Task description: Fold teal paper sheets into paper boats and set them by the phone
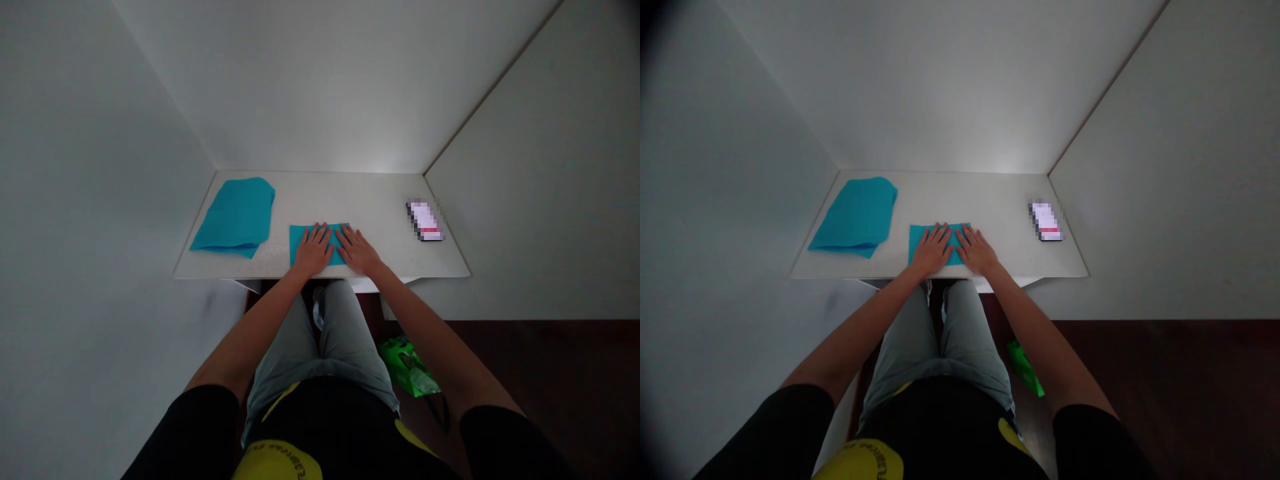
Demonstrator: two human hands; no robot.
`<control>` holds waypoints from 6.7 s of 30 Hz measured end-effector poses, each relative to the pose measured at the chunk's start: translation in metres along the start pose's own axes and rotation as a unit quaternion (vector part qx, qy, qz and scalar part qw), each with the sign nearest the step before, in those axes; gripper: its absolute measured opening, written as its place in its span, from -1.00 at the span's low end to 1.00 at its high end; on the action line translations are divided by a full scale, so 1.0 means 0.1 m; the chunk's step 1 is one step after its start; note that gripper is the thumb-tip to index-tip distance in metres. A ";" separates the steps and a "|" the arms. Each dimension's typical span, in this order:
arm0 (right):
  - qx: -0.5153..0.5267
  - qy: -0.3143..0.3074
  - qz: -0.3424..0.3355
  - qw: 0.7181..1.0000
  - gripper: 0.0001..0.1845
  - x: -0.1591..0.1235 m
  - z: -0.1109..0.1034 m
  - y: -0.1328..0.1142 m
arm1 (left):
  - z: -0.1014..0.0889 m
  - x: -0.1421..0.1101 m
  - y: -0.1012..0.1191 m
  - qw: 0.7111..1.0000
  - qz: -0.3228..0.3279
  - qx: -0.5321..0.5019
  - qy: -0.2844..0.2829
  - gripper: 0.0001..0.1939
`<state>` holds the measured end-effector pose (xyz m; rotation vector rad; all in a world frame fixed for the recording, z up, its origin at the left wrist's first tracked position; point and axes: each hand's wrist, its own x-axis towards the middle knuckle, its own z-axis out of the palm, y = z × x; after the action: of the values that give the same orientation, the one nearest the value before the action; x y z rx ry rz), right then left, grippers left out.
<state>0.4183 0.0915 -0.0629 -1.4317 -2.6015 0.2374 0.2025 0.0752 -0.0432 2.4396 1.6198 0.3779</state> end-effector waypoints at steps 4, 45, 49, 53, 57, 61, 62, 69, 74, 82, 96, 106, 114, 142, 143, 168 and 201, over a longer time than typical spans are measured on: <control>-0.009 0.028 0.030 0.999 -0.16 -0.17 0.03 0.03 | -0.11 -0.02 -0.28 1.000 -0.013 0.006 0.001 -0.33; 0.136 0.039 0.010 0.990 -0.72 -0.58 -0.31 -0.11 | -0.23 -0.54 -0.31 0.985 0.077 -0.154 -0.009 -0.50; 0.118 0.017 -0.047 0.992 -0.68 -0.65 -0.32 0.01 | -0.23 -0.55 -0.31 0.982 0.096 -0.162 0.022 -0.55; 0.085 0.025 -0.042 0.995 -0.69 -0.72 -0.30 0.00 | -0.25 -0.56 -0.28 0.981 0.104 -0.162 0.014 -0.51; 0.075 0.044 -0.016 0.996 -0.70 -0.74 -0.24 -0.07 | -0.25 -0.56 -0.28 0.981 0.095 -0.171 0.014 -0.71; 0.083 0.077 0.011 0.994 -0.61 -0.75 -0.19 -0.11 | -0.19 -0.55 -0.31 0.978 0.100 -0.179 0.029 -0.81; 0.087 0.086 0.019 0.992 -0.58 -0.75 -0.18 -0.11 | -0.18 -0.54 -0.32 0.978 0.101 -0.181 0.034 -0.82; 0.111 0.095 0.111 0.983 -0.53 -0.63 -0.21 -0.14 | -0.17 -0.51 -0.33 0.981 0.050 -0.179 0.049 -0.81; 0.258 0.168 0.126 0.943 -0.50 -0.56 -0.41 -0.20 | -0.27 -0.56 -0.27 0.982 0.014 -0.176 0.066 -0.53; 0.499 0.262 0.155 0.811 -0.43 -0.50 -0.80 -0.11 | -0.38 -0.36 -0.34 0.864 -0.201 -0.439 0.140 -0.31; 0.550 0.266 0.246 0.752 -0.25 -0.63 -0.55 -0.02 | -0.50 -0.40 -0.27 0.815 -0.204 -0.534 0.092 -0.34; 0.350 0.089 0.239 0.901 -0.52 -0.31 -0.28 0.27 | -0.37 -0.32 -0.18 0.970 -0.112 -0.118 0.183 -0.50; 0.331 0.093 0.216 0.914 -0.30 0.01 -0.09 0.15 | -0.02 -0.34 0.08 0.999 0.014 -0.049 0.012 -0.43; 0.064 -0.005 0.003 0.998 -0.02 -0.59 -0.10 -0.40 | -0.19 -0.39 0.00 0.996 -0.020 0.050 -0.065 0.05; 0.056 0.002 0.010 0.998 -0.04 -0.65 -0.14 -0.33 | -0.19 -0.39 0.00 0.997 -0.027 0.042 -0.058 -0.01; 0.070 0.020 -0.122 0.990 0.11 -0.49 -0.29 -0.46 | -0.24 -0.54 -0.05 0.999 0.000 0.029 0.037 -0.56; 0.067 0.094 0.000 0.993 -0.42 -0.57 -0.02 -0.70 | -0.22 -0.43 -0.22 0.997 0.056 -0.033 0.028 -0.50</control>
<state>0.3910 0.0058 -0.0498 -1.3408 -2.3874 0.2594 0.1606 0.0440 -0.0328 2.4988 1.4708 0.5130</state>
